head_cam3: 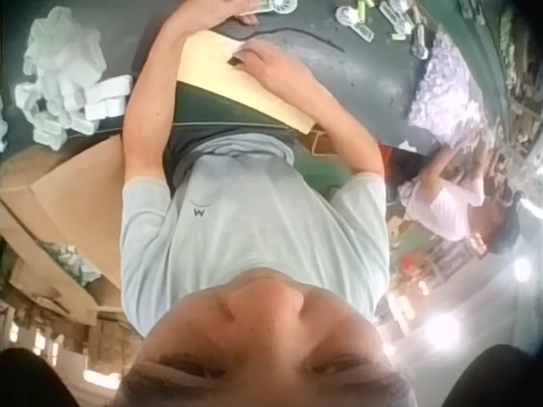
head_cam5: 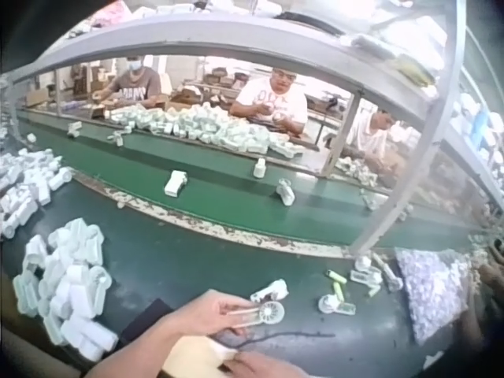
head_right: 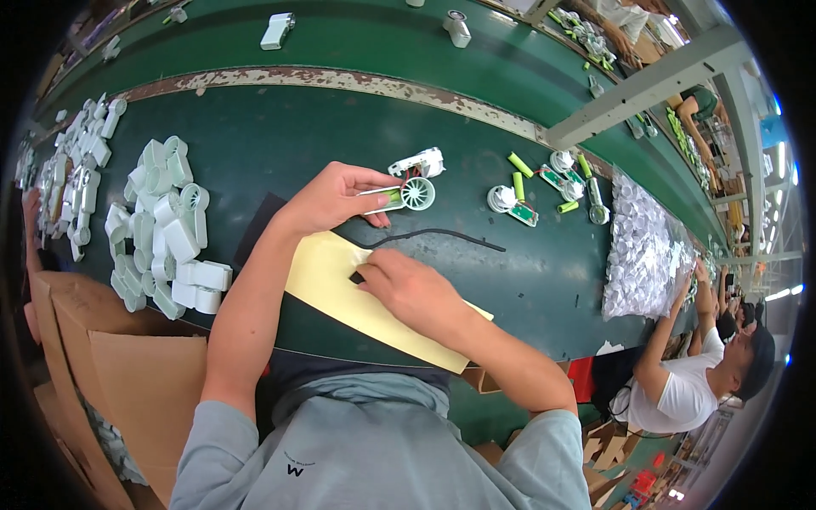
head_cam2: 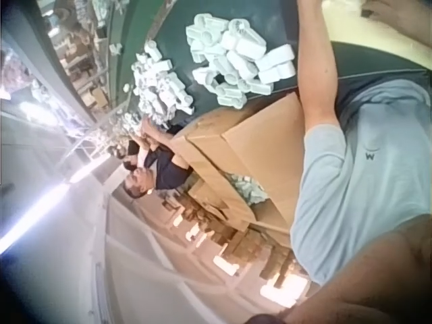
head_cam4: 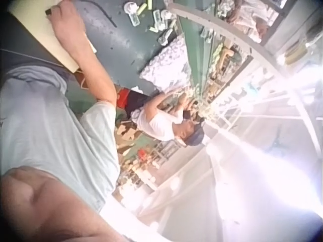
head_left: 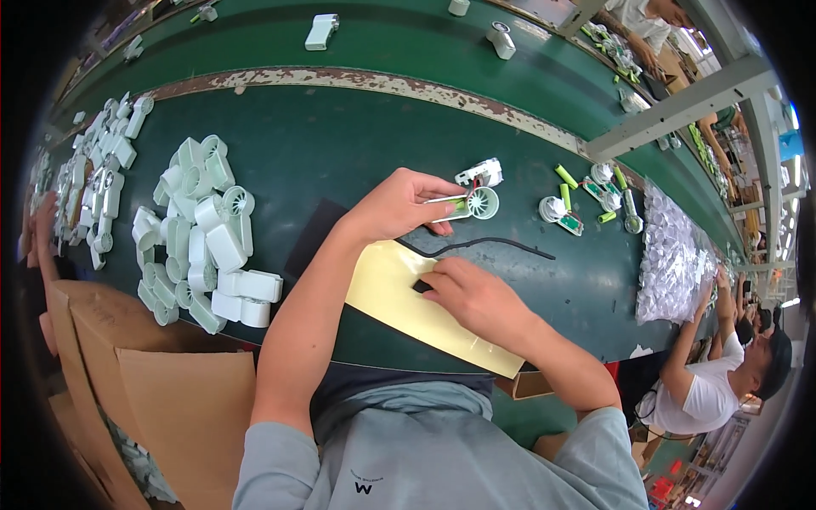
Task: The person assembles small handheld fans by hand, connecting plastic housings, fan blades, motors, and other plastic components.
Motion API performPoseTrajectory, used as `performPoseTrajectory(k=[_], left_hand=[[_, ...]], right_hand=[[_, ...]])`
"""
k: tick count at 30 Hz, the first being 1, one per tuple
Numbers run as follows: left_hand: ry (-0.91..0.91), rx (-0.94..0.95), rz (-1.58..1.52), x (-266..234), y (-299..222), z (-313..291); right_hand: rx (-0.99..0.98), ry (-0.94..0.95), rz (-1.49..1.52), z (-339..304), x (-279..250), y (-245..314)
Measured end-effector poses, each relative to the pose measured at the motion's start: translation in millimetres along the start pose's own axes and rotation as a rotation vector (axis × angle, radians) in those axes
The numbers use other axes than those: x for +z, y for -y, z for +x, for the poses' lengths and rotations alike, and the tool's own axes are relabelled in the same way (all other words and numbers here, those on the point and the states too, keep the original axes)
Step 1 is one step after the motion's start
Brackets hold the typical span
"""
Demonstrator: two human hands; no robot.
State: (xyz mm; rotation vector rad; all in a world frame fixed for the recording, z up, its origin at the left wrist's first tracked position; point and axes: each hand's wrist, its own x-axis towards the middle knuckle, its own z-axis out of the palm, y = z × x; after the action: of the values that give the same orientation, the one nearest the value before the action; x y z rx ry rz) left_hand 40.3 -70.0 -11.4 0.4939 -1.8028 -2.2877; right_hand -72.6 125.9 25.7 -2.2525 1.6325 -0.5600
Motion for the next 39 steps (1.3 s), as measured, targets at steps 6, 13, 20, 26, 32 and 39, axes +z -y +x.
performPoseTrajectory(k=[6, 13, 20, 26, 32, 39], left_hand=[[0.018, 0.004, 0.035, 2, -3, 1], [0.090, -0.018, -0.009, -4, -5, 1], [0.099, -0.019, -0.058, -8, -2, 1], [0.059, 0.040, 0.044, -5, -6, 0], [0.005, 0.067, -0.081, -9, 0, -2], [0.095, 0.075, -0.105, -2, -13, 2]], right_hand=[[0.066, -0.504, -0.004, 29, -45, -19], [0.068, -0.399, -0.046, 44, -42, -42], [0.103, -0.366, -0.108, 45, -39, -43], [0.259, -0.295, -0.019, 49, -43, -40], [0.223, -0.357, 0.131, 42, -45, -34], [0.432, -0.705, 0.404, 8, -50, -78]])
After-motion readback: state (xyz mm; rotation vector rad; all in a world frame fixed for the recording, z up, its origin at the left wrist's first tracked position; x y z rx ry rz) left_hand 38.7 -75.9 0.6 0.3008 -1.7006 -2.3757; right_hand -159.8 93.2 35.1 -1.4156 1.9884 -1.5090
